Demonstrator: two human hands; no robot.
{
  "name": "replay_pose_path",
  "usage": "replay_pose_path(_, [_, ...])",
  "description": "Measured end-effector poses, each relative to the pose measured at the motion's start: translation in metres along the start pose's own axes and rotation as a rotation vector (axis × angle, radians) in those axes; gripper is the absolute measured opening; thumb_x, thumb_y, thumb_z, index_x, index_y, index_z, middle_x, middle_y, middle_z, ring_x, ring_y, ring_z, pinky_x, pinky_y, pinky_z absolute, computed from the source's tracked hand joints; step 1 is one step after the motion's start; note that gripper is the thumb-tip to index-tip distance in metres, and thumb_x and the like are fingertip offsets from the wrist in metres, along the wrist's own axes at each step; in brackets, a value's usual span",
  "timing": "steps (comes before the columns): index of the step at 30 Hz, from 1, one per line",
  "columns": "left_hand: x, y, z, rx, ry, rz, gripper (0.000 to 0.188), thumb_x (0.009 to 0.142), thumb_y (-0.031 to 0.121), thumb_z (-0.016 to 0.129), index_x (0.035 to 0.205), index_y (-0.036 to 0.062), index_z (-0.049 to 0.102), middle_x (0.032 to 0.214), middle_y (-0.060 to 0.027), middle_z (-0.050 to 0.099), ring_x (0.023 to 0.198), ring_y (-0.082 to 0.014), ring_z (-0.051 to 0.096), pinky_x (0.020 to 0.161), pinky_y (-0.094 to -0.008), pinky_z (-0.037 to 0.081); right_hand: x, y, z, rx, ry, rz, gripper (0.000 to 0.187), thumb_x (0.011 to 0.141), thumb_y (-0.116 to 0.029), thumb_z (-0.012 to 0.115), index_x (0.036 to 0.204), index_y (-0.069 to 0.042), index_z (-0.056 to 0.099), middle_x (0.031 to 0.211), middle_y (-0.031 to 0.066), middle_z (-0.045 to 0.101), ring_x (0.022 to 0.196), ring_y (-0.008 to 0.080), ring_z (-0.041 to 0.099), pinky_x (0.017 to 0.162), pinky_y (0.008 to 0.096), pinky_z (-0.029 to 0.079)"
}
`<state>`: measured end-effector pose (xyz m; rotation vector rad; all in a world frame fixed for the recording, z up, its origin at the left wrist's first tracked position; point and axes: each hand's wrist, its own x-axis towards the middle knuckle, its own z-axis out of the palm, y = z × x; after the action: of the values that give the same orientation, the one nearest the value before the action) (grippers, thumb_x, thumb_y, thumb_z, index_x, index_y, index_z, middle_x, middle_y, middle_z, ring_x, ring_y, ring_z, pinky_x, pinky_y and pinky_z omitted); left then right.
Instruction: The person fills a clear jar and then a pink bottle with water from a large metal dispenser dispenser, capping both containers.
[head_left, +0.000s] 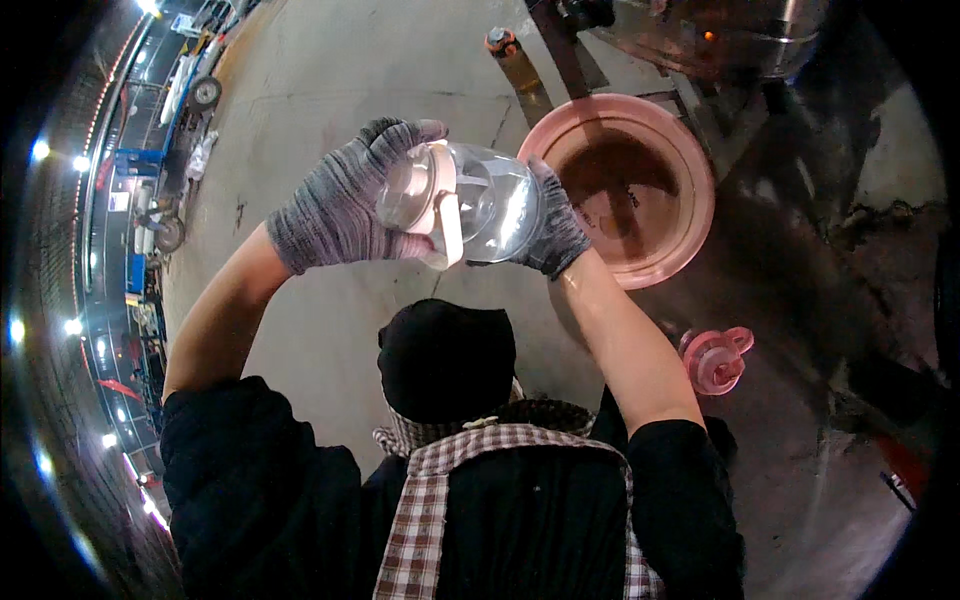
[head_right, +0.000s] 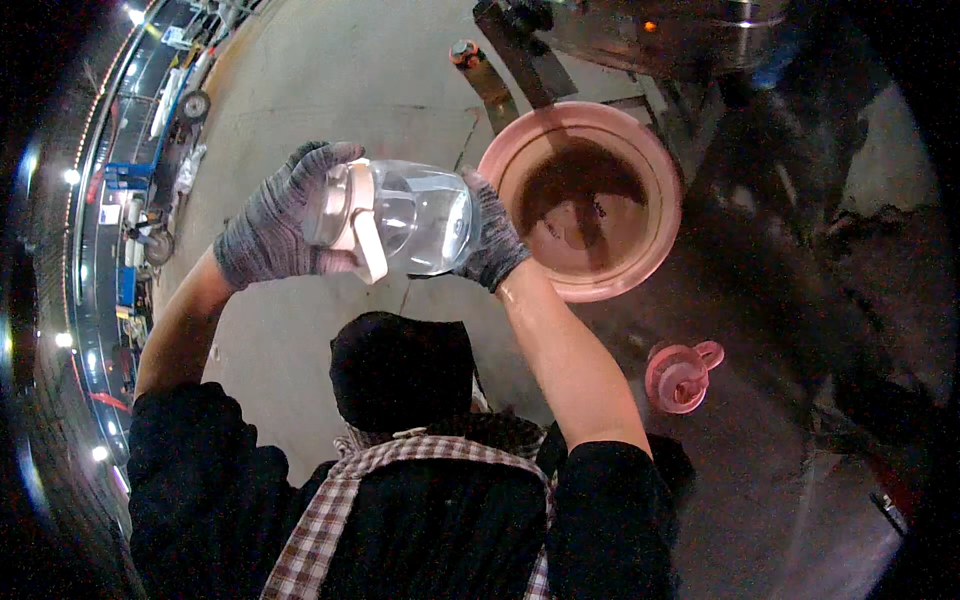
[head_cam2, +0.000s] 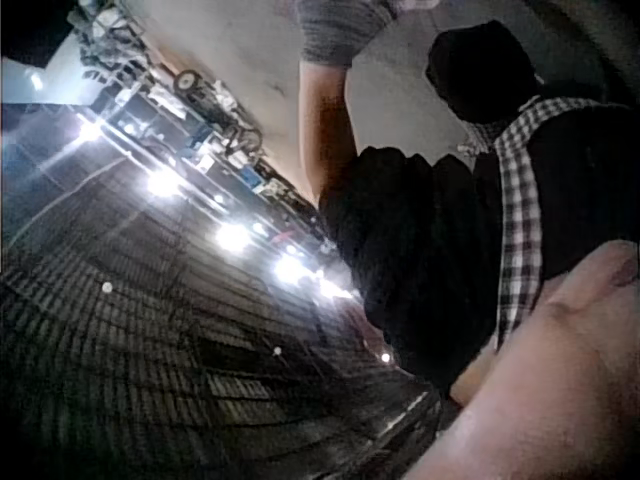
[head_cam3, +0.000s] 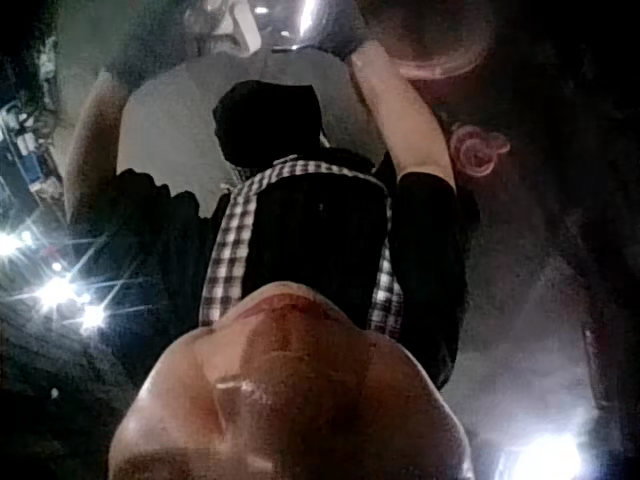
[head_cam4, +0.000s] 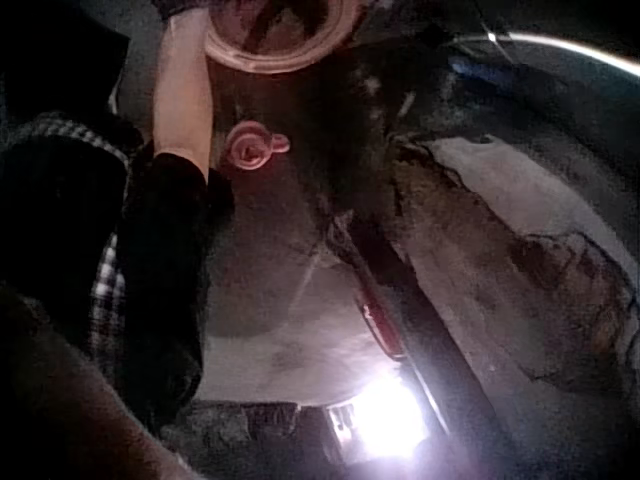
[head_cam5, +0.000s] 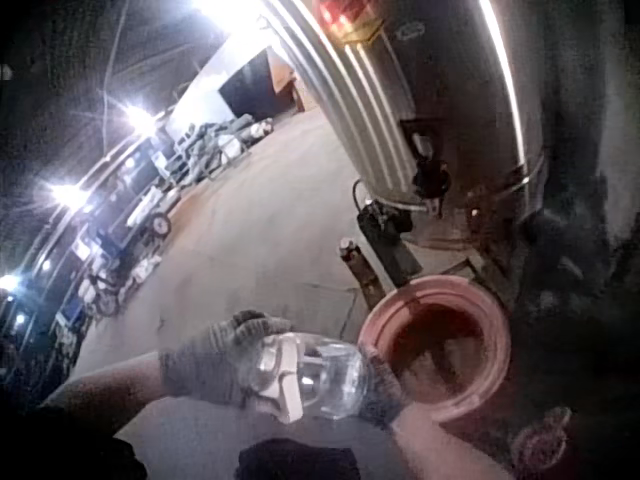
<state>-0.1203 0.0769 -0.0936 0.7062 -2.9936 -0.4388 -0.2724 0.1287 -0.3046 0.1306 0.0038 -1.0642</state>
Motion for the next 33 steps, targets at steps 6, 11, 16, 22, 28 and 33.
replay_pose_path(6, [-0.032,-0.025,0.042,-0.038,0.050,-0.165,0.085,0.055,0.042,0.081,0.125,0.0090,0.045,0.111,-0.0135,0.055,0.101,-0.0314,0.056,0.088,-0.0381,0.046,0.015,0.018,-0.043,-0.529,-0.038,-0.201,0.053,0.088,-0.053,0.039,0.124,-0.015,0.049,0.121,0.0068,0.054,0.108,0.0292,0.052,0.087,0.0595,0.039])
replay_pose_path(11, [-0.051,-0.058,0.077,-0.066,0.109,-0.305,0.081,0.056,0.036,0.081,0.123,0.0082,0.046,0.112,-0.0136,0.054,0.103,-0.0300,0.055,0.089,-0.0377,0.045,0.029,0.032,-0.095,-1.081,-0.048,-0.430,0.043,0.087,-0.045,0.045,0.119,-0.018,0.050,0.116,0.0047,0.055,0.103,0.0270,0.053,0.082,0.0594,0.041])
replay_pose_path(16, [-0.070,-0.090,0.126,-0.098,0.055,-0.417,0.076,0.057,0.029,0.082,0.121,0.0069,0.047,0.113,-0.0138,0.053,0.106,-0.0285,0.052,0.091,-0.0377,0.044,-0.003,0.013,-0.032,-0.350,0.594,-0.021,0.044,0.084,-0.040,0.056,0.121,-0.017,0.049,0.114,0.0063,0.052,0.102,0.0251,0.049,0.084,0.0547,0.042])
replay_pose_path(22, [-0.100,-0.136,0.209,-0.222,0.052,-0.495,0.070,0.059,0.021,0.079,0.119,0.0029,0.048,0.113,-0.0154,0.053,0.104,-0.0296,0.052,0.091,-0.0380,0.043,-0.055,-0.053,0.018,-0.851,0.315,-0.204,0.029,0.089,-0.020,0.053,0.116,-0.010,0.056,0.113,0.0051,0.058,0.097,0.0191,0.056,0.081,0.0343,0.048])
replay_pose_path(28, [-0.144,-0.189,0.275,-0.442,0.145,-0.561,0.073,0.060,0.017,0.080,0.123,0.0061,0.044,0.114,-0.0134,0.052,0.104,-0.0273,0.053,0.091,-0.0375,0.044,-0.170,-0.108,0.078,-1.784,0.418,-0.389,0.029,0.086,-0.017,0.059,0.113,-0.004,0.060,0.104,0.0091,0.064,0.101,0.0184,0.059,0.089,0.0328,0.046])
replay_pose_path(33, [-0.137,-0.169,0.268,-0.279,0.066,-0.675,0.073,0.060,0.013,0.079,0.123,0.0062,0.044,0.115,-0.0136,0.051,0.106,-0.0280,0.052,0.093,-0.0375,0.043,-0.298,-0.089,0.044,-2.242,0.778,0.110,0.050,0.078,-0.015,0.069,0.123,-0.006,0.050,0.122,0.0079,0.053,0.112,0.0171,0.051,0.093,0.0300,0.043])
